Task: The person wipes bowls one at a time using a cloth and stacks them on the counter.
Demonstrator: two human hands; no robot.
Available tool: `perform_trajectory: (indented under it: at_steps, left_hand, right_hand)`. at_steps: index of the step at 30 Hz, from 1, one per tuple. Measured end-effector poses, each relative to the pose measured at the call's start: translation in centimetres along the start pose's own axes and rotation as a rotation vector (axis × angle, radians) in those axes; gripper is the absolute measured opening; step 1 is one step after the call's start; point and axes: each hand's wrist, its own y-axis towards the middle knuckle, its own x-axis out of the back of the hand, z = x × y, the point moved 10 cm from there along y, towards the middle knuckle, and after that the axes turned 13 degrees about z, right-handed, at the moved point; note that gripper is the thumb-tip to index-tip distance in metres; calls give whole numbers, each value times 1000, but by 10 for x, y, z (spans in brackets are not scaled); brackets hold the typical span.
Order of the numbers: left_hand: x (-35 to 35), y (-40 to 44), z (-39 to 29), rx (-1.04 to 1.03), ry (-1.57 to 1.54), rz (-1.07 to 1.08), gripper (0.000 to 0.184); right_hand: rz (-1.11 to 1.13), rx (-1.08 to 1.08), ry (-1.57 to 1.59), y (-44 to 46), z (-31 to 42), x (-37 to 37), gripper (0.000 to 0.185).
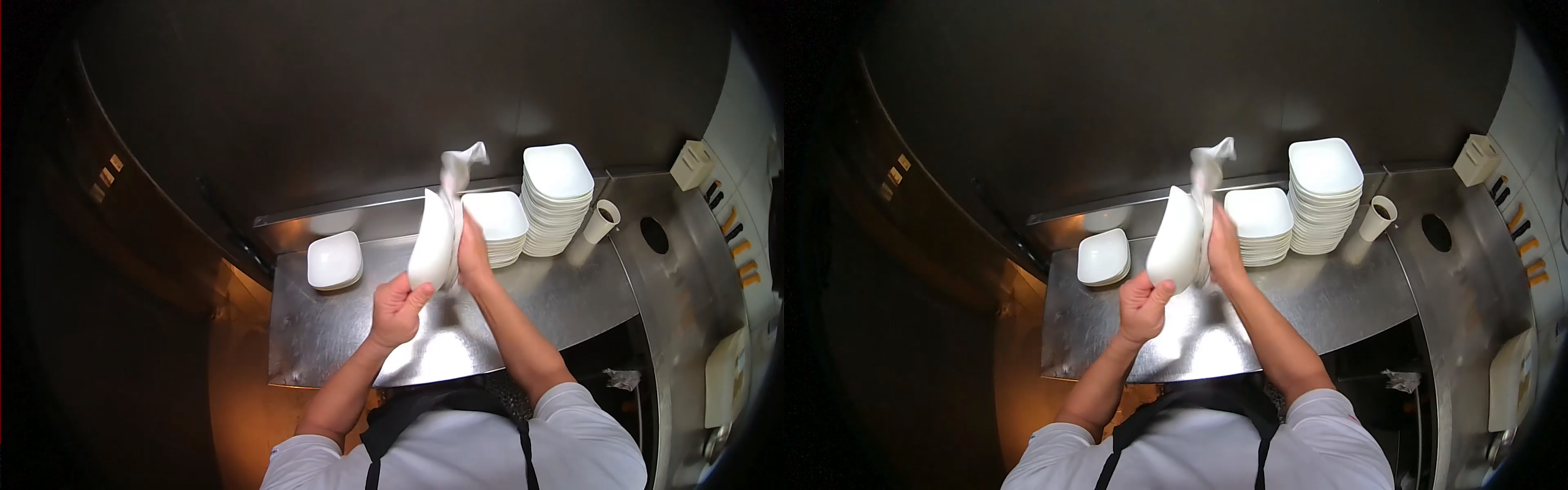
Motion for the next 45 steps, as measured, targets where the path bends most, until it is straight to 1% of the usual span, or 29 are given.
perform_trajectory:
  at_steps: [1,2,3,5,6,8,9,11,12,15,16,19,22,23,25,26,29,30,33,34,37,38,41,42,44,45]
  left_hand:
    - [-3,3,-9,-46,149,16,21]
    - [3,4,0,-19,357,16,19]
    - [1,9,8,51,533,73,22]
    - [4,4,14,-129,725,46,24]
    - [10,-4,35,-58,772,95,23]
    - [20,-32,76,87,854,202,22]
    - [13,-42,92,115,884,285,22]
    - [-4,-71,122,184,928,449,22]
    - [-13,-80,124,125,957,469,22]
    - [-30,-99,160,266,1099,636,23]
    - [-32,-101,162,250,1047,581,17]
    - [-28,-104,141,70,1175,257,12]
    - [-8,-113,141,184,1072,55,19]
    - [2,-117,142,223,1037,-15,22]
    - [14,-117,148,199,875,-77,30]
    - [22,-114,151,180,813,-108,36]
    - [38,-119,161,159,717,-237,61]
    - [41,-122,163,161,698,-284,70]
    - [32,-118,151,131,791,-196,90]
    - [31,-116,145,133,775,-185,97]
    - [34,-113,140,200,680,-228,107]
    - [33,-111,145,213,701,-190,113]
    - [33,-106,157,190,744,-149,112]
    - [31,-106,161,194,828,-112,119]
    - [31,-109,164,140,775,-147,118]
    - [33,-104,155,108,751,-166,117]
  right_hand:
    - [-21,-85,204,-10,-25,-6,35]
    - [-39,-177,401,-25,-51,-20,35]
    - [-63,-284,599,-45,-79,-30,35]
    - [-74,-316,611,-73,-107,-15,35]
    - [-78,-328,617,-78,-112,-4,36]
    - [-47,-309,624,-78,-93,18,35]
    - [-36,-304,628,-79,-82,26,34]
    - [10,-214,309,-75,-47,36,33]
    - [46,-167,153,-70,-37,33,33]
    - [-6,-34,-365,-59,-33,32,33]
    - [1,25,-563,-56,-35,22,33]
    - [253,78,-1065,-49,-65,-32,40]
    - [526,63,-1594,-53,-123,-64,45]
    - [562,24,-1566,-55,-136,-64,47]
    - [638,-54,-1514,-61,-160,-63,51]
    - [614,54,-1464,-66,-168,-61,48]
    - [760,-187,-1271,-74,-173,-69,45]
    - [752,-380,-1082,-71,-164,-76,42]
    - [700,-703,-673,-70,-174,-61,42]
    - [714,-651,-706,-64,-157,-63,43]
    - [556,8,-1344,-49,-108,-77,48]
    - [573,-20,-1530,-58,-145,-62,55]
    - [682,-230,-1355,-75,-177,-62,57]
    - [665,-149,-1338,-77,-164,-73,52]
    - [670,-352,-1243,-75,-164,-75,48]
    - [671,-446,-1194,-72,-166,-73,47]
